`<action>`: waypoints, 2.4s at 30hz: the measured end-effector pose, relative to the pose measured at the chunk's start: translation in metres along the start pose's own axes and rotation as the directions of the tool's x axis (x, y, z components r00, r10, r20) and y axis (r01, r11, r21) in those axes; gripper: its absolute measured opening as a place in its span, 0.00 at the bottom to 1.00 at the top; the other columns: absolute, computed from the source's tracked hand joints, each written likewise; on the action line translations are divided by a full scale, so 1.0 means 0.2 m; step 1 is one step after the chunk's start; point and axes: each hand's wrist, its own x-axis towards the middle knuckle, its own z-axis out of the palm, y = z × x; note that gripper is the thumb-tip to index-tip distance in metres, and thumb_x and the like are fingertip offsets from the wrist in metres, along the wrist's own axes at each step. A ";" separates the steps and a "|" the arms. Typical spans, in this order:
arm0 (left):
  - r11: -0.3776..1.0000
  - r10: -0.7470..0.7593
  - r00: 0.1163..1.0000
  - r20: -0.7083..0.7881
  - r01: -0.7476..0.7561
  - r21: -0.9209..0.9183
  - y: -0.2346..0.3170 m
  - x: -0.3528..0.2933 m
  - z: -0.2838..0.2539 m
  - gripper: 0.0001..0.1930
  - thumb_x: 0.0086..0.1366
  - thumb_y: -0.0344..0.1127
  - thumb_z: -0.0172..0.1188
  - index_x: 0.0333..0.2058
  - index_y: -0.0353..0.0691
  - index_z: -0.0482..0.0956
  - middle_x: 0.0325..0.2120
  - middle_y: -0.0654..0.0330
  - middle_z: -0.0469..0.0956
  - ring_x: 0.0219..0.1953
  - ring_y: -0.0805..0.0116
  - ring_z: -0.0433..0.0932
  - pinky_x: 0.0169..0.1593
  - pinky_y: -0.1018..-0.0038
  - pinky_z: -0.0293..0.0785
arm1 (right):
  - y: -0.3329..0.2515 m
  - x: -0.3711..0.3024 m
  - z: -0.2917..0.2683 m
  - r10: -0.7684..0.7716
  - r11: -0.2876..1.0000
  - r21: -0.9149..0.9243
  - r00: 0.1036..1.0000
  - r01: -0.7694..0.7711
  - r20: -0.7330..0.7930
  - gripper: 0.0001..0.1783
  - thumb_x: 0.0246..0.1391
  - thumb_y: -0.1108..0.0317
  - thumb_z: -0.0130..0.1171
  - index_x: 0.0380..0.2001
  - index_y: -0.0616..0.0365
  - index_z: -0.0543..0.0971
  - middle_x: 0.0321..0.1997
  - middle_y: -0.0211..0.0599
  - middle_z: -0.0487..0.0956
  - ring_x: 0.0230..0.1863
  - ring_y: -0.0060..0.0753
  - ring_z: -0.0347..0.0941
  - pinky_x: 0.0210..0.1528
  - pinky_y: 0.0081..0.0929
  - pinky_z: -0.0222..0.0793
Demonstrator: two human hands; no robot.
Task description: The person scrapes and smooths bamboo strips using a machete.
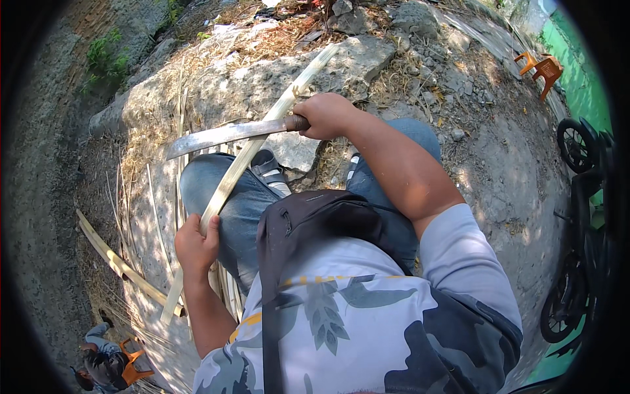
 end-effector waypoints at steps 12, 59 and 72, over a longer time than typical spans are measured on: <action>0.999 0.051 0.998 -0.027 -0.050 0.011 0.00 0.00 0.00 0.25 0.67 0.53 0.66 0.25 0.36 0.72 0.17 0.46 0.73 0.22 0.42 0.74 0.28 0.54 0.67 | 0.02 0.00 0.03 -0.027 1.000 0.009 1.000 0.027 -0.013 0.17 0.51 0.52 0.68 0.40 0.47 0.83 0.37 0.41 0.86 0.43 0.52 0.83 0.47 0.50 0.78; 0.999 -0.023 1.000 0.004 0.023 -0.044 0.00 -0.02 0.01 0.24 0.67 0.52 0.67 0.26 0.35 0.73 0.16 0.48 0.70 0.20 0.47 0.71 0.27 0.57 0.65 | 0.17 0.02 0.01 0.211 0.958 0.246 0.941 -0.146 -0.266 0.13 0.47 0.58 0.66 0.34 0.51 0.82 0.32 0.47 0.84 0.40 0.56 0.82 0.45 0.52 0.77; 0.991 0.060 0.997 -0.044 -0.065 -0.118 -0.05 -0.02 0.04 0.23 0.69 0.52 0.66 0.28 0.34 0.75 0.15 0.54 0.69 0.19 0.62 0.68 0.26 0.64 0.64 | 0.13 0.02 -0.06 0.097 0.995 0.040 0.972 -0.090 -0.215 0.12 0.47 0.59 0.66 0.35 0.50 0.82 0.33 0.45 0.84 0.39 0.55 0.82 0.43 0.51 0.77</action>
